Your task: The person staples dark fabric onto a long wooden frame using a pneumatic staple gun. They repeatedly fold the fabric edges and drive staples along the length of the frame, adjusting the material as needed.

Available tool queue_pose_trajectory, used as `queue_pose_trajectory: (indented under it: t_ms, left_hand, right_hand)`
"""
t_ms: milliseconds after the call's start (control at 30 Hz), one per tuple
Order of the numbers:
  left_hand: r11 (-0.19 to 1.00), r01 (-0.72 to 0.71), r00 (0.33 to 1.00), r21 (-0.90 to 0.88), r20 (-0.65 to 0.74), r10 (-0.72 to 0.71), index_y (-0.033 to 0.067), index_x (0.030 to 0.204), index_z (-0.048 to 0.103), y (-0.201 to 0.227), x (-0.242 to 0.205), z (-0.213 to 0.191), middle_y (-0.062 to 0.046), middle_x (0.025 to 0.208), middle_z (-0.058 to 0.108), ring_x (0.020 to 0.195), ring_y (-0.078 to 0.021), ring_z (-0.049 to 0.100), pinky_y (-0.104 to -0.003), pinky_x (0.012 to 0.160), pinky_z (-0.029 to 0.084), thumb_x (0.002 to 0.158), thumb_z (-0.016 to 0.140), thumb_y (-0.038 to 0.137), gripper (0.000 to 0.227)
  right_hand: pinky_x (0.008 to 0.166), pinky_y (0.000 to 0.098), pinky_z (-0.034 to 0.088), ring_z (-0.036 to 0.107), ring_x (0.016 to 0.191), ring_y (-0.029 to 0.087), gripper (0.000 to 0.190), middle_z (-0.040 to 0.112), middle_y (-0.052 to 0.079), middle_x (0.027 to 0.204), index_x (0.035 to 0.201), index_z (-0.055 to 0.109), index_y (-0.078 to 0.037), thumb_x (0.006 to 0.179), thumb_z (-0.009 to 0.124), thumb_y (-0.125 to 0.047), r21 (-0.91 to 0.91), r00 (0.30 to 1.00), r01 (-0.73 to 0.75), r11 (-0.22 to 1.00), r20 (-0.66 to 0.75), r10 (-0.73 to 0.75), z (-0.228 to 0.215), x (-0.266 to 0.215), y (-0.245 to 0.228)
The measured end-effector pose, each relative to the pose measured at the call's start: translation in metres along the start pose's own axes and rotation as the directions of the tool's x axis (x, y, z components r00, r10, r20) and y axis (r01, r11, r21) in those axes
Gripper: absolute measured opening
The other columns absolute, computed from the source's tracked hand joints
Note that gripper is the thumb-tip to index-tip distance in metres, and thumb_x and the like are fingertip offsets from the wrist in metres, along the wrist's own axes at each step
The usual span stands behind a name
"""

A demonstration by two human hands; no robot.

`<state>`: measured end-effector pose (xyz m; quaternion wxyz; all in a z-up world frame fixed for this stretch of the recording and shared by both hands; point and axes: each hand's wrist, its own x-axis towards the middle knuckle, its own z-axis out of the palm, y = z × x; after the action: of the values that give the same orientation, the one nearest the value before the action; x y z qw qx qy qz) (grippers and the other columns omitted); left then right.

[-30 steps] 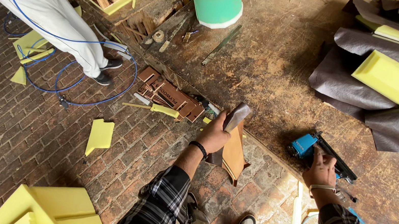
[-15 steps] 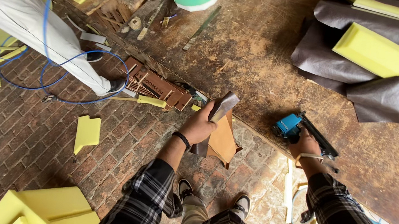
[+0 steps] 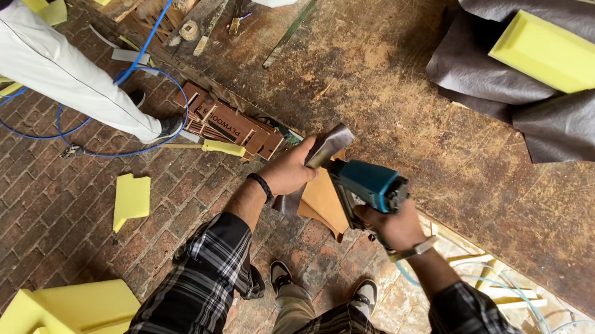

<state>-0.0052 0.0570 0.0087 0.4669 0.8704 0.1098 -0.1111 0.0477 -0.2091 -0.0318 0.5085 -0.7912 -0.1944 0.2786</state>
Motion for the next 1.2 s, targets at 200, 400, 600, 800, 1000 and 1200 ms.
queue_pose_trajectory:
  t_ms: [200, 400, 600, 800, 1000, 1200]
  left_hand:
    - [0.983, 0.162, 0.985, 0.089, 0.039, -0.165, 0.0239, 0.16, 0.021, 0.015, -0.013, -0.004, -0.015, 0.108, 0.066, 0.089, -0.0289, 0.068, -0.048, 0.075, 0.056, 0.093, 0.06, 0.011, 0.079]
    - [0.995, 0.084, 0.996, 0.063, 0.035, -0.086, 0.0258, 0.16, 0.02, 0.005, -0.009, -0.003, -0.013, 0.121, 0.064, 0.1, -0.0281, 0.067, -0.045, 0.081, 0.056, 0.091, 0.062, 0.008, 0.082]
    - [0.997, 0.008, 0.997, 0.077, 0.075, -0.014, 0.0222, 0.159, 0.02, -0.002, 0.0, -0.004, -0.017, 0.141, 0.059, 0.118, -0.0286, 0.063, -0.046, 0.095, 0.055, 0.09, 0.069, 0.005, 0.087]
    - [0.997, 0.065, 0.989, 0.046, 0.127, -0.07, 0.0219, 0.161, 0.008, 0.005, 0.009, -0.003, -0.017, 0.149, 0.049, 0.117, -0.032, 0.066, -0.046, 0.098, 0.057, 0.083, 0.067, 0.004, 0.099]
    - [0.953, -0.123, 0.989, -0.276, 0.046, 0.141, 0.0218, 0.163, 0.022, -0.012, 0.01, 0.008, -0.018, 0.165, 0.034, 0.149, -0.0367, 0.035, -0.058, 0.115, 0.033, 0.098, 0.043, 0.043, 0.071]
    - [0.972, -0.062, 0.998, -0.227, 0.011, 0.066, 0.0332, 0.16, 0.029, -0.019, 0.024, 0.019, -0.012, 0.167, 0.035, 0.152, -0.038, 0.033, -0.062, 0.116, 0.034, 0.103, 0.026, 0.061, 0.064]
  right_hand:
    - [0.069, 0.0378, 0.06, 0.075, 0.078, 0.02, 0.038, 0.08, 0.01, 0.096, 0.119, 0.073, -0.008, 0.082, 0.076, -0.015, -0.009, 0.993, 0.112, 0.994, -0.043, -0.112, 0.016, 0.005, -0.008]
    - [0.074, 0.039, 0.06, 0.074, 0.084, 0.02, 0.042, 0.078, 0.01, 0.098, 0.124, 0.067, -0.009, 0.086, 0.079, -0.022, -0.015, 0.998, -0.059, 0.998, 0.014, 0.059, 0.013, 0.005, -0.007]
    - [0.073, 0.0385, 0.061, 0.075, 0.083, 0.021, 0.047, 0.077, 0.009, 0.097, 0.126, 0.064, -0.008, 0.083, 0.08, -0.018, 0.055, 0.999, -0.023, 0.998, 0.05, 0.02, 0.02, -0.003, -0.008]
    - [0.073, 0.0367, 0.06, 0.074, 0.085, 0.018, 0.042, 0.077, 0.009, 0.099, 0.124, 0.066, -0.009, 0.084, 0.078, -0.013, 0.019, 1.0, -0.002, 1.0, 0.002, 0.002, 0.023, -0.009, -0.009]
    - [0.08, 0.035, 0.063, 0.075, 0.093, 0.018, 0.037, 0.078, 0.009, 0.107, 0.121, 0.068, -0.007, 0.085, 0.076, -0.009, 0.121, 0.994, 0.1, 0.988, 0.024, -0.104, 0.013, -0.01, -0.013]
    - [0.077, 0.0369, 0.066, 0.077, 0.091, 0.021, 0.047, 0.076, 0.009, 0.106, 0.121, 0.064, -0.006, 0.078, 0.081, -0.013, 0.041, 0.999, 0.045, 0.998, 0.025, -0.046, 0.018, -0.022, -0.016]
